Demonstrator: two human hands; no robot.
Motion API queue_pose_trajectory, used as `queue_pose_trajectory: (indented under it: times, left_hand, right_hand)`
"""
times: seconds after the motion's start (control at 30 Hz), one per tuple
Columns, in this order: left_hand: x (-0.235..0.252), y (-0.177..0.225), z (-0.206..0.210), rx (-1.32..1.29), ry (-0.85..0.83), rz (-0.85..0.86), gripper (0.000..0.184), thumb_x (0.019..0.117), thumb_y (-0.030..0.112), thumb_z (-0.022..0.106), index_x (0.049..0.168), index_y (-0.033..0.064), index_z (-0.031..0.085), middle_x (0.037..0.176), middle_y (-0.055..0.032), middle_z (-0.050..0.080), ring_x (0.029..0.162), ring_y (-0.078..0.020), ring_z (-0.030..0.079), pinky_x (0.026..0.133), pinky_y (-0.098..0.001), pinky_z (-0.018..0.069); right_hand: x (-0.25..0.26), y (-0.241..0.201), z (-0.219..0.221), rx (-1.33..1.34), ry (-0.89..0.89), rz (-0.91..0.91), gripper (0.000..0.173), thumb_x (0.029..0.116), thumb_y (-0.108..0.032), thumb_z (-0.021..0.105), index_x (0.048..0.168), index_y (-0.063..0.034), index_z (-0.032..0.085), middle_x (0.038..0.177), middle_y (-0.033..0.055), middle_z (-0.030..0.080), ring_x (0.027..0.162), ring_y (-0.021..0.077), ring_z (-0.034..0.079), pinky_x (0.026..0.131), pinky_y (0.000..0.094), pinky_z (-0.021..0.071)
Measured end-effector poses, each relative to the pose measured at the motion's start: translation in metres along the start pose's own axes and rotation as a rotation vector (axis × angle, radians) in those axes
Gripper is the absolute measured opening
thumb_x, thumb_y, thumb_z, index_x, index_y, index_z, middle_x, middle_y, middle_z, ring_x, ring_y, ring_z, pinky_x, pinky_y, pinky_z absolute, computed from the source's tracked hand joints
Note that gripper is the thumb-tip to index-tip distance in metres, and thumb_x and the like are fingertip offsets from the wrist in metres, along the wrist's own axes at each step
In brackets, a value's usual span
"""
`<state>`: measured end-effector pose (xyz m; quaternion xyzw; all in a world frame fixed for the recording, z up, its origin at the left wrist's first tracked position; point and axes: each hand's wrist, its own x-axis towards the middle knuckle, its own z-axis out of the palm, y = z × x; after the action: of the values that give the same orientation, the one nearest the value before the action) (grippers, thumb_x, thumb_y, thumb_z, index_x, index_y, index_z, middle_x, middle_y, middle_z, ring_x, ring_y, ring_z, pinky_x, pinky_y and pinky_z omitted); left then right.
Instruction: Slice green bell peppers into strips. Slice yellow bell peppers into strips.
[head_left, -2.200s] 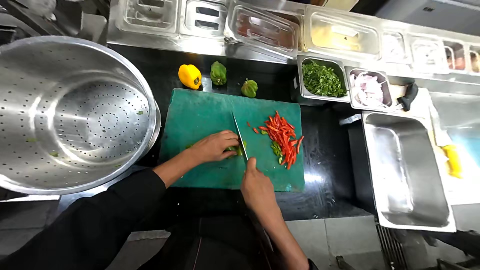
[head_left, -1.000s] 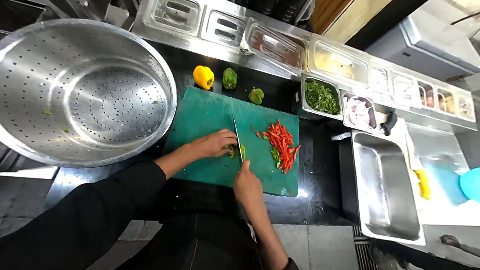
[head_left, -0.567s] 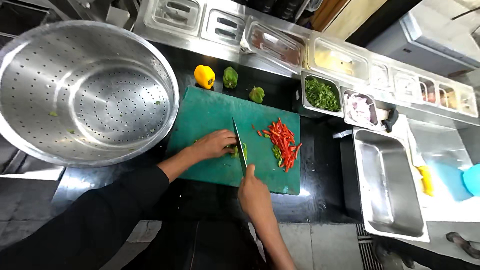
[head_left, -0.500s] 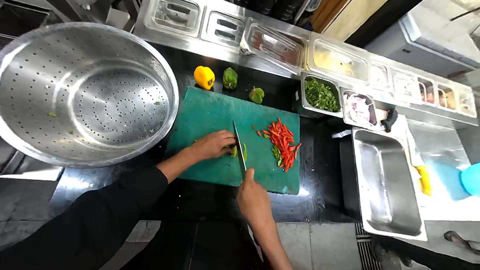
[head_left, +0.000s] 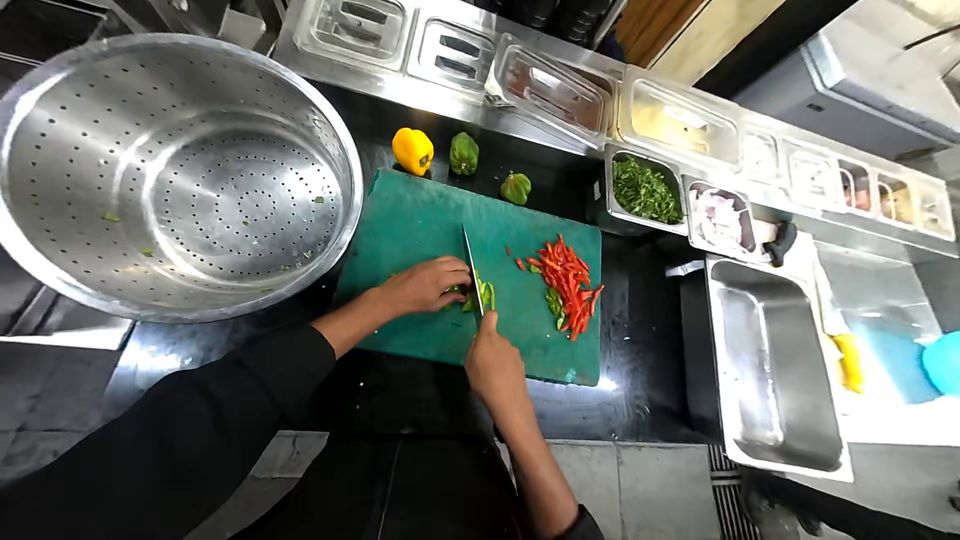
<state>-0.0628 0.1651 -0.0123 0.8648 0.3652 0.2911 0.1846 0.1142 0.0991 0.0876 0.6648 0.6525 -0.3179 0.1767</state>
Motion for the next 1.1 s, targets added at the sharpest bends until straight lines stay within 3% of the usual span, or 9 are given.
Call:
queue_pose_trajectory:
  times: [0.17,0.33,0.47,0.57,0.67,0.77,0.9,0.97,1.1]
  left_hand:
    - [0.000,-0.001,-0.001,-0.027,0.017,0.014,0.014,0.0916,0.012,0.073,0.099,-0.0002,0.073,0.108,-0.0151,0.071,0.112,-0.0291,0.066,0.104,-0.0386,0.0511]
    - [-0.004,-0.001,0.001,0.053,0.018,0.006,0.015,0.0916,0.017,0.072,0.098,0.0032,0.075,0.108,-0.0122,0.073,0.111,-0.0305,0.066,0.099,-0.0456,0.0516]
    - [-0.005,-0.005,0.000,-0.014,0.049,0.020,0.014,0.0895,0.014,0.073,0.098,0.0021,0.075,0.107,-0.0135,0.072,0.109,-0.0292,0.067,0.100,-0.0416,0.0527]
    - [-0.006,-0.006,-0.003,-0.037,0.028,0.012,0.016,0.0888,0.011,0.071,0.100,0.0010,0.075,0.109,-0.0144,0.072,0.112,-0.0292,0.066,0.103,-0.0400,0.0518]
    - [-0.010,-0.002,-0.009,-0.021,-0.042,-0.005,0.027,0.0885,0.021,0.072,0.105,0.0007,0.074,0.116,-0.0157,0.070,0.117,-0.0310,0.064,0.105,-0.0413,0.0497]
    - [-0.022,0.009,-0.016,0.079,-0.095,-0.133,0.046,0.0873,0.037,0.076,0.123,0.0086,0.070,0.133,-0.0127,0.064,0.131,-0.0331,0.055,0.111,-0.0504,0.0442]
    - [-0.046,0.018,-0.010,0.041,0.038,-0.265,0.045,0.0894,0.028,0.076,0.129,0.0098,0.069,0.136,-0.0123,0.063,0.131,-0.0320,0.056,0.111,-0.0491,0.0452]
    - [-0.042,0.025,-0.004,0.010,0.067,-0.268,0.042,0.0900,0.024,0.077,0.128,0.0073,0.069,0.134,-0.0131,0.063,0.129,-0.0292,0.058,0.111,-0.0442,0.0467]
    - [-0.017,0.044,0.019,-0.005,0.036,-0.235,0.040,0.0908,0.025,0.077,0.126,0.0061,0.070,0.131,-0.0131,0.065,0.128,-0.0279,0.059,0.110,-0.0423,0.0479]
  right_hand:
    - [-0.015,0.000,-0.002,-0.058,-0.078,0.019,0.038,0.1088,-0.019,0.042,0.146,-0.0102,0.036,0.111,0.0169,0.069,0.106,0.0331,0.071,0.088,0.0490,0.0560]
    - [-0.003,-0.004,0.000,-0.038,-0.010,-0.004,0.041,0.1080,-0.018,0.045,0.147,-0.0092,0.034,0.104,0.0185,0.069,0.098,0.0368,0.072,0.082,0.0520,0.0574]
    - [-0.015,0.001,-0.003,-0.035,-0.092,-0.001,0.038,0.1097,-0.021,0.041,0.146,-0.0109,0.036,0.110,0.0167,0.069,0.105,0.0342,0.071,0.088,0.0496,0.0561]
    - [0.002,-0.009,0.009,0.010,-0.032,-0.001,0.039,0.1081,-0.018,0.045,0.145,-0.0091,0.036,0.105,0.0181,0.069,0.099,0.0356,0.072,0.084,0.0511,0.0572]
    - [0.009,-0.012,0.009,0.050,0.005,-0.021,0.040,0.1076,-0.018,0.046,0.145,-0.0091,0.035,0.103,0.0196,0.068,0.095,0.0375,0.072,0.079,0.0533,0.0579]
    - [-0.001,0.007,0.013,0.032,-0.032,-0.039,0.041,0.1079,-0.018,0.043,0.147,-0.0119,0.036,0.112,0.0181,0.069,0.102,0.0365,0.071,0.084,0.0524,0.0572]
    - [-0.009,0.061,0.004,0.029,-0.053,0.037,0.041,0.1101,-0.025,0.041,0.149,-0.0113,0.040,0.116,0.0208,0.069,0.107,0.0401,0.070,0.089,0.0571,0.0554]
    - [-0.003,0.083,-0.012,0.086,-0.017,0.086,0.042,0.1099,-0.024,0.043,0.149,-0.0102,0.039,0.110,0.0232,0.069,0.103,0.0417,0.070,0.087,0.0586,0.0549]
    - [-0.006,0.100,-0.029,0.247,0.042,0.060,0.041,0.1107,-0.025,0.044,0.148,-0.0092,0.037,0.092,0.0193,0.067,0.079,0.0348,0.071,0.076,0.0522,0.0578]
